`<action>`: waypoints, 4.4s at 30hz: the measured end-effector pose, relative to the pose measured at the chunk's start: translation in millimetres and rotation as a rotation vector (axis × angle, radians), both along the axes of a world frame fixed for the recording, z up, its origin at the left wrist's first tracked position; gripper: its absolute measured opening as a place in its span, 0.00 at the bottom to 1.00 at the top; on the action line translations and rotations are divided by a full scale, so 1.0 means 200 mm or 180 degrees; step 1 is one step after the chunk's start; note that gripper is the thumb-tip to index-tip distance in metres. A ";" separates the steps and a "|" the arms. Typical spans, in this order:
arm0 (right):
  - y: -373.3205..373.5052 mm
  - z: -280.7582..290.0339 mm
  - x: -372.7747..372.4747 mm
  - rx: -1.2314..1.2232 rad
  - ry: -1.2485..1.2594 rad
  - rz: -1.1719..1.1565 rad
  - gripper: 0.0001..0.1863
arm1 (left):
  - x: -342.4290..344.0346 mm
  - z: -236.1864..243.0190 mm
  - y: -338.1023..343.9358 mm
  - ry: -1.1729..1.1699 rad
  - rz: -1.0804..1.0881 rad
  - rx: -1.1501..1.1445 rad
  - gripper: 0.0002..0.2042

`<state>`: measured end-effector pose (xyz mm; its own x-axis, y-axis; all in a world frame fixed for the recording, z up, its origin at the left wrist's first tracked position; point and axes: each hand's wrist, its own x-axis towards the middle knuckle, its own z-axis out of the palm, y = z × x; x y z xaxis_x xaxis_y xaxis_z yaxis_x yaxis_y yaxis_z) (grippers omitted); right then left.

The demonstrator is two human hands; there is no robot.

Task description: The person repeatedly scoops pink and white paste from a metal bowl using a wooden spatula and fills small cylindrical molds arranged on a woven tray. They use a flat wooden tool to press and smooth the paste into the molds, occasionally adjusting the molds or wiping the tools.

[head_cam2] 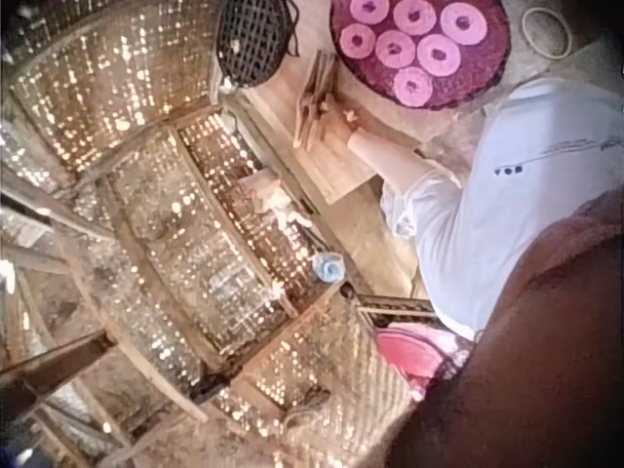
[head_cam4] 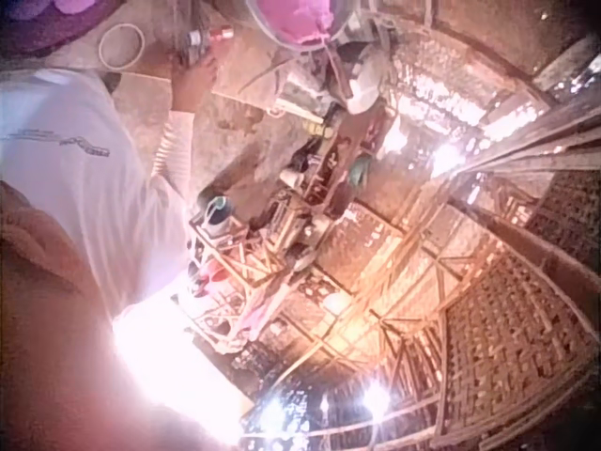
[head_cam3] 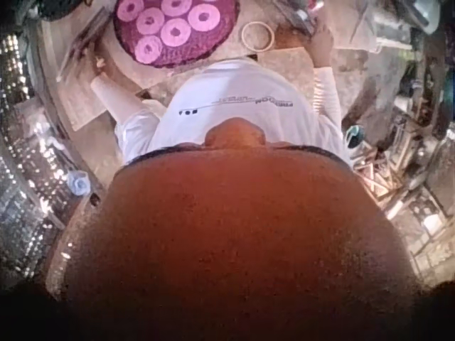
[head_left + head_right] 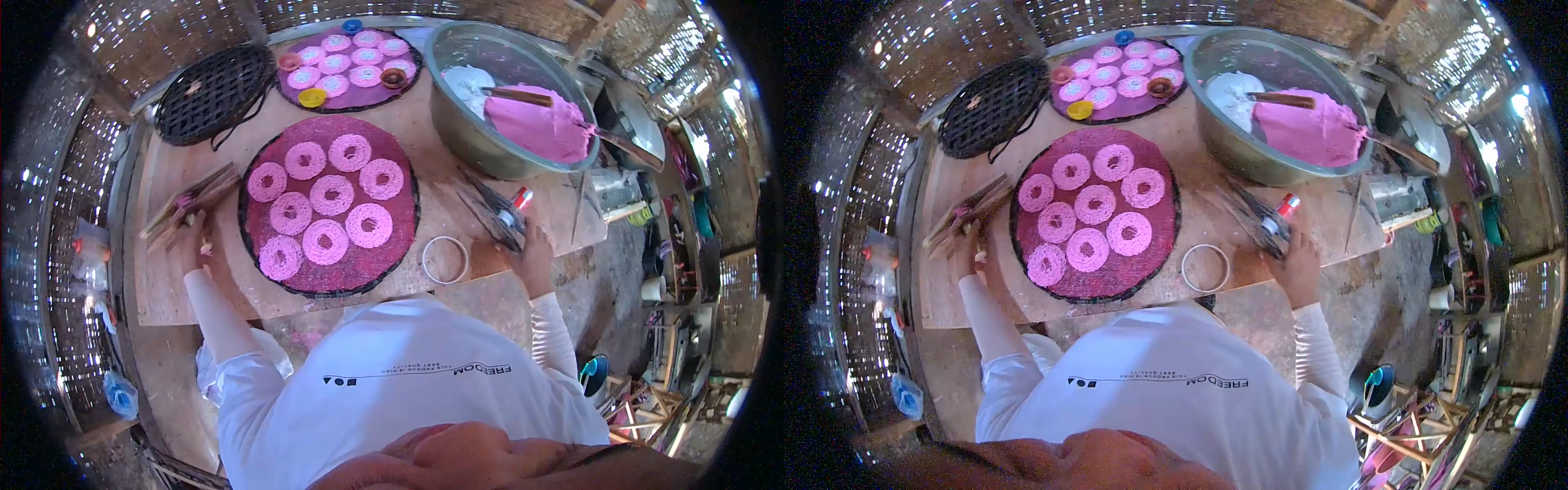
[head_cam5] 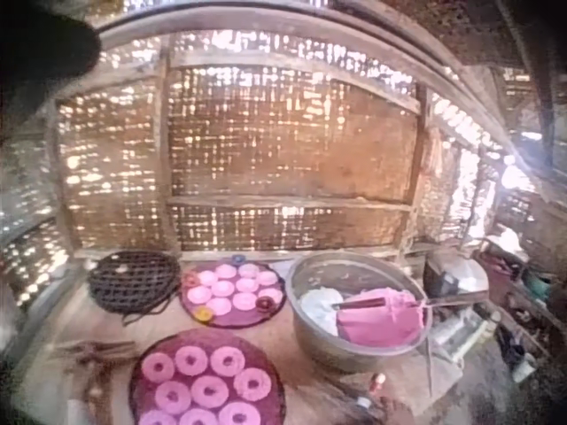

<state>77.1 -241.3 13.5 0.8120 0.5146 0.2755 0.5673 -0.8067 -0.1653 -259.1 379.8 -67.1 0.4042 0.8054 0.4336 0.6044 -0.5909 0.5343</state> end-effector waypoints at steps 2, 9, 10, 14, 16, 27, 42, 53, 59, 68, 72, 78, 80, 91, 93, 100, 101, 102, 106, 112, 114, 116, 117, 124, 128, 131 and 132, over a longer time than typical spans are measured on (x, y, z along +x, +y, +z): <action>-0.01 0.05 -0.04 0.0126 0.0278 -0.0114 0.40 | 0.05 0.12 -0.11 0.1372 0.0602 0.0637 0.32; 0.35 0.34 -0.22 0.2047 0.2047 0.1441 0.37 | 0.50 0.93 -0.94 -0.2027 -0.1464 -0.1382 0.29; 0.50 0.43 -0.26 0.2194 0.2688 0.1800 0.37 | 0.56 0.98 -1.04 -0.2090 -0.1822 -0.1205 0.29; 0.94 0.60 -0.35 0.1815 0.4068 0.2774 0.35 | 0.65 1.14 -1.08 -0.3936 -0.2845 -0.2219 0.39; 1.09 0.57 -0.37 0.1629 0.4456 0.3061 0.34 | 0.61 1.12 -0.94 -0.4768 -0.4326 -0.3297 0.38; 1.55 0.47 -0.37 -0.0475 0.5846 0.2114 0.34 | 0.34 0.72 -0.80 -0.6281 -0.3569 -0.4427 0.20; 1.72 0.39 -0.41 -0.1262 0.4935 0.2360 0.34 | 0.25 0.46 -0.75 -0.6507 -0.1685 -0.3446 0.15; 1.64 0.38 -0.33 -0.0276 0.4319 0.2990 0.32 | 0.30 0.72 -0.78 -0.6131 -0.2654 -0.3179 0.16; 1.44 0.59 -0.22 -0.0889 0.5027 0.1725 0.33 | 0.53 0.71 -0.96 -0.6364 -0.2191 -0.3880 0.15; 1.35 0.32 -0.13 -0.1050 0.3826 0.1867 0.41 | 0.63 0.48 -0.97 -0.6213 -0.2421 -0.4401 0.16; 1.34 0.35 -0.14 -0.1162 0.4034 0.1781 0.41 | 0.63 0.46 -1.01 -0.6236 -0.2018 -0.4350 0.17; 1.37 0.28 -0.11 -0.0732 0.3289 0.2238 0.40 | 0.64 0.52 -0.96 -0.5963 -0.2411 -0.4163 0.16; 1.42 0.30 -0.17 0.0050 0.3403 0.2592 0.39 | 0.62 0.61 -0.91 -0.5708 -0.2587 -0.3947 0.16; 1.73 0.34 -0.07 -0.0995 0.3829 0.1907 0.43 | 0.66 0.52 -0.63 -0.6270 -0.2097 -0.3820 0.13; 1.74 0.33 -0.08 -0.0996 0.3647 0.1976 0.44 | 0.66 0.53 -0.67 -0.6280 -0.1902 -0.3749 0.13; 1.77 0.28 -0.07 -0.0885 0.3589 0.1967 0.42 | 0.65 0.51 -0.64 -0.6468 -0.1668 -0.3704 0.13; 1.78 0.31 -0.06 -0.0995 0.3717 0.1968 0.42 | 0.65 0.49 -0.66 -0.6482 -0.1613 -0.3770 0.13; 1.78 0.32 -0.06 -0.1104 0.3845 0.1966 0.41 | 0.66 0.48 -0.67 -0.6494 -0.1559 -0.3838 0.13; 1.79 0.30 -0.05 -0.0685 0.3415 0.2213 0.38 | 0.67 0.53 -0.64 -0.6366 -0.1868 -0.3763 0.13; 1.69 0.44 0.01 -0.0040 0.4019 0.2217 0.34 | 0.78 0.69 -0.63 -0.5914 -0.2532 -0.3622 0.13; 1.61 0.52 0.04 -0.0037 0.4194 0.2047 0.33 | 0.87 0.67 -0.69 -0.6088 -0.2375 -0.3844 0.13; 1.53 0.53 0.04 0.0051 0.4162 0.1862 0.33 | 0.95 0.59 -0.75 -0.5988 -0.2256 -0.4109 0.13; 1.51 0.52 0.05 -0.0001 0.4071 0.1789 0.34 | 0.98 0.56 -0.78 -0.5942 -0.2190 -0.4228 0.13; 1.46 0.14 0.24 -0.0299 0.2807 0.1904 0.39 | 1.03 0.49 -0.74 -0.5726 -0.2272 -0.4499 0.14; 1.46 0.16 0.24 -0.0203 0.3079 0.1950 0.41 | 1.03 0.47 -0.78 -0.5823 -0.2051 -0.4571 0.15; 1.48 0.24 0.21 -0.0349 0.3253 0.1670 0.39 | 1.06 0.42 -0.75 -0.5868 -0.2373 -0.4542 0.15; 1.49 0.29 0.19 -0.0499 0.3106 0.1610 0.38 | 1.05 0.41 -0.70 -0.5817 -0.2841 -0.4426 0.14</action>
